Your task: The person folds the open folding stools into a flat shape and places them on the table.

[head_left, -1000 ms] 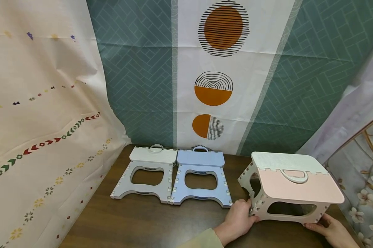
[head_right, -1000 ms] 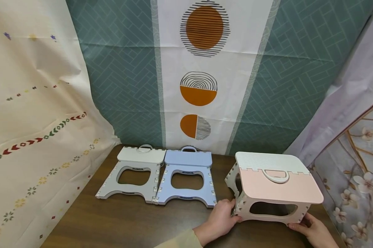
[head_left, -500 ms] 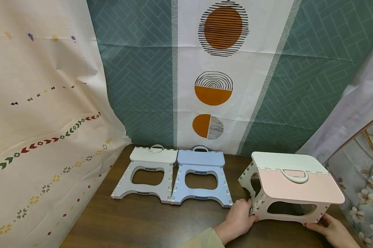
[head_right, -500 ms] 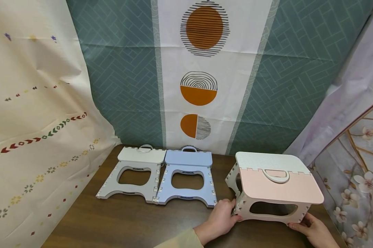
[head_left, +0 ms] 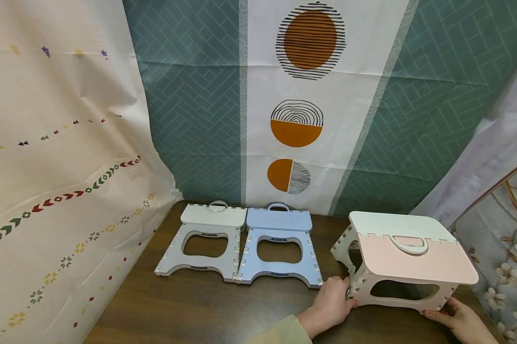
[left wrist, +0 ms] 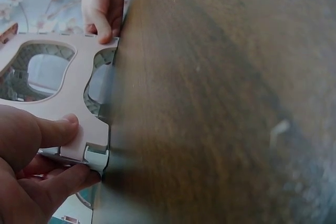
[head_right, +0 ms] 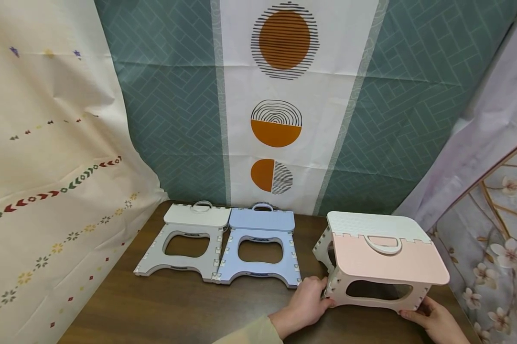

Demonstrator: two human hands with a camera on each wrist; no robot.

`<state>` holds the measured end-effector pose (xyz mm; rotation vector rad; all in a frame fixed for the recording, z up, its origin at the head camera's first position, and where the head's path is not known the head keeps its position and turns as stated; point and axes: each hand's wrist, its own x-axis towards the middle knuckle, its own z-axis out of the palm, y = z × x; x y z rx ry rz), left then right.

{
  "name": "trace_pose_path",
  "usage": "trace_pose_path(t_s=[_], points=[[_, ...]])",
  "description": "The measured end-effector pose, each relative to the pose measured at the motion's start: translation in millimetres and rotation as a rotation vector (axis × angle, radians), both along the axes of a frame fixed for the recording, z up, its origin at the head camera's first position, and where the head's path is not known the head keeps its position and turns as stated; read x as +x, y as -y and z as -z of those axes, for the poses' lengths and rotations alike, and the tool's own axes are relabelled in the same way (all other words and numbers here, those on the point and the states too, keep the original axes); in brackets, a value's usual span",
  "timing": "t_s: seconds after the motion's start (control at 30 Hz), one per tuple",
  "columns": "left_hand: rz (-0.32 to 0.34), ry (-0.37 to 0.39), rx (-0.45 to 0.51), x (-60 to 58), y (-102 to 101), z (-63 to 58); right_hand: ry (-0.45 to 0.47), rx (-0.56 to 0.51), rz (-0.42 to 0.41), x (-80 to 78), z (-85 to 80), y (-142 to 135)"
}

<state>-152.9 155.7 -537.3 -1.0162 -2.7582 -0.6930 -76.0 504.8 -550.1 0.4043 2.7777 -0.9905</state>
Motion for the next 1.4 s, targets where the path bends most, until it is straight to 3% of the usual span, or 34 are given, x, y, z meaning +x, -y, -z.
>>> trace_pose_path(t_s=[0.87,1.4], points=[[0.014,0.064,0.020,-1.6,0.0,-1.0,-0.009,-0.050,-0.016,0.2,5.7,-1.2],[0.011,0.062,0.047,-2.9,-0.2,1.0,0.007,-0.064,-0.034,-0.8,2.9,-1.4]])
